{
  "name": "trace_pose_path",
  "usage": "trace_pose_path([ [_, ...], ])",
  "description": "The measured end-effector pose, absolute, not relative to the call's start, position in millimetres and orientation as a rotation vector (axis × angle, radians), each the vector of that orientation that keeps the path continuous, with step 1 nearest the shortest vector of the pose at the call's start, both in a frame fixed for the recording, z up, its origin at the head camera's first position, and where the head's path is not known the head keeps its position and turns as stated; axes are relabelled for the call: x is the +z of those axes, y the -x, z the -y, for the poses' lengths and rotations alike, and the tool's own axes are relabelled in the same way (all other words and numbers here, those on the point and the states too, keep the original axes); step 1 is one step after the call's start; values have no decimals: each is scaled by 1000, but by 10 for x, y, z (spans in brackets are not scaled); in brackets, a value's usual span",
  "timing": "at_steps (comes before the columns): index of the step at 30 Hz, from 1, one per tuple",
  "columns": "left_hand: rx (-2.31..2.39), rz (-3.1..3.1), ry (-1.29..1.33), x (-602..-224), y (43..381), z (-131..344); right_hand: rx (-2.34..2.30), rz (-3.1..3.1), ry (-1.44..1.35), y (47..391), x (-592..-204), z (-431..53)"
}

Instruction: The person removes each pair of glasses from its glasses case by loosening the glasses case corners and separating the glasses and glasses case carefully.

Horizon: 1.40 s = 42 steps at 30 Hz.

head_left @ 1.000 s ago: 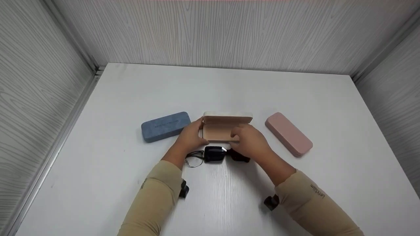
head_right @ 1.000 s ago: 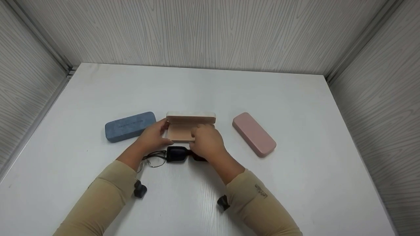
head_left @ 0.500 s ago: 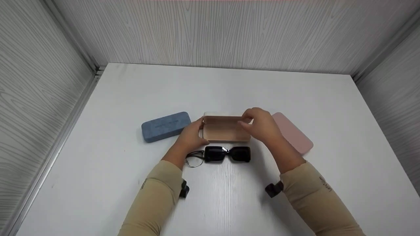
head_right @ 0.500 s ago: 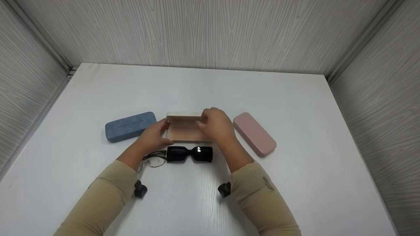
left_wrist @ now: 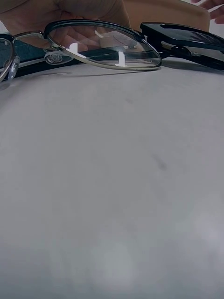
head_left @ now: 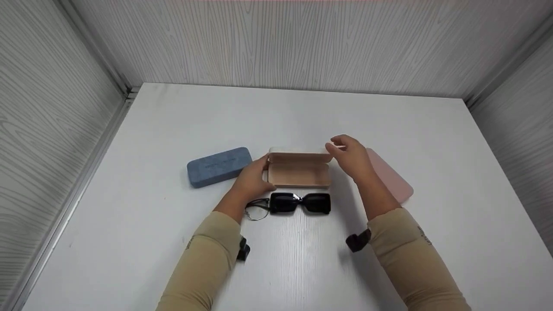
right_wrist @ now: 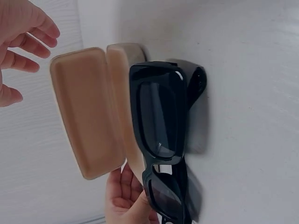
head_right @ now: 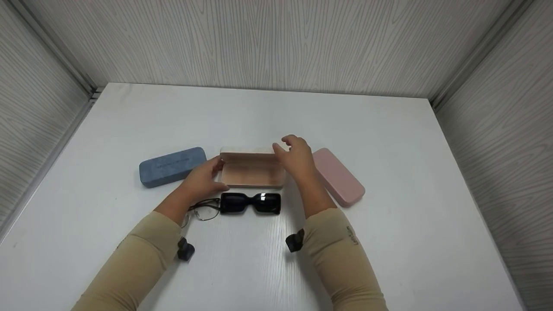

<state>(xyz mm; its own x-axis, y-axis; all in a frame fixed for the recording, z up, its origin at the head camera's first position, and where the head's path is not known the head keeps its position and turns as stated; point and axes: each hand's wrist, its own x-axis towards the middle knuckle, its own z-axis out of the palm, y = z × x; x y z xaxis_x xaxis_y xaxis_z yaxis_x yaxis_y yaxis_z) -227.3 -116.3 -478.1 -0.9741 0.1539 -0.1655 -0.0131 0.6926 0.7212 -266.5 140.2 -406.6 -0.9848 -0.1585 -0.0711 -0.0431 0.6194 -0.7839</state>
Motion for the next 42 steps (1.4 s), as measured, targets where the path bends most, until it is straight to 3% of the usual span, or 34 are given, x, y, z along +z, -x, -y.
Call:
trace_pose_path([
  [11, 1165, -2692, -100, -4797, 2270, 1153, -1597, -2314, -61, 2731, -4354, -1394],
  [21, 1183, -2667, -72, -4781, 2273, 1141, -1678, -2098, -2, 2675, -4265, -1410],
  [27, 1190, -2667, -88, -4775, 2271, 1156, -1723, -2040, -34, 2816, -4463, -1469],
  [42, 1184, -2678, -101, -4796, 2280, 1159, -1739, -1938, -59, 2852, -4512, -1498],
])
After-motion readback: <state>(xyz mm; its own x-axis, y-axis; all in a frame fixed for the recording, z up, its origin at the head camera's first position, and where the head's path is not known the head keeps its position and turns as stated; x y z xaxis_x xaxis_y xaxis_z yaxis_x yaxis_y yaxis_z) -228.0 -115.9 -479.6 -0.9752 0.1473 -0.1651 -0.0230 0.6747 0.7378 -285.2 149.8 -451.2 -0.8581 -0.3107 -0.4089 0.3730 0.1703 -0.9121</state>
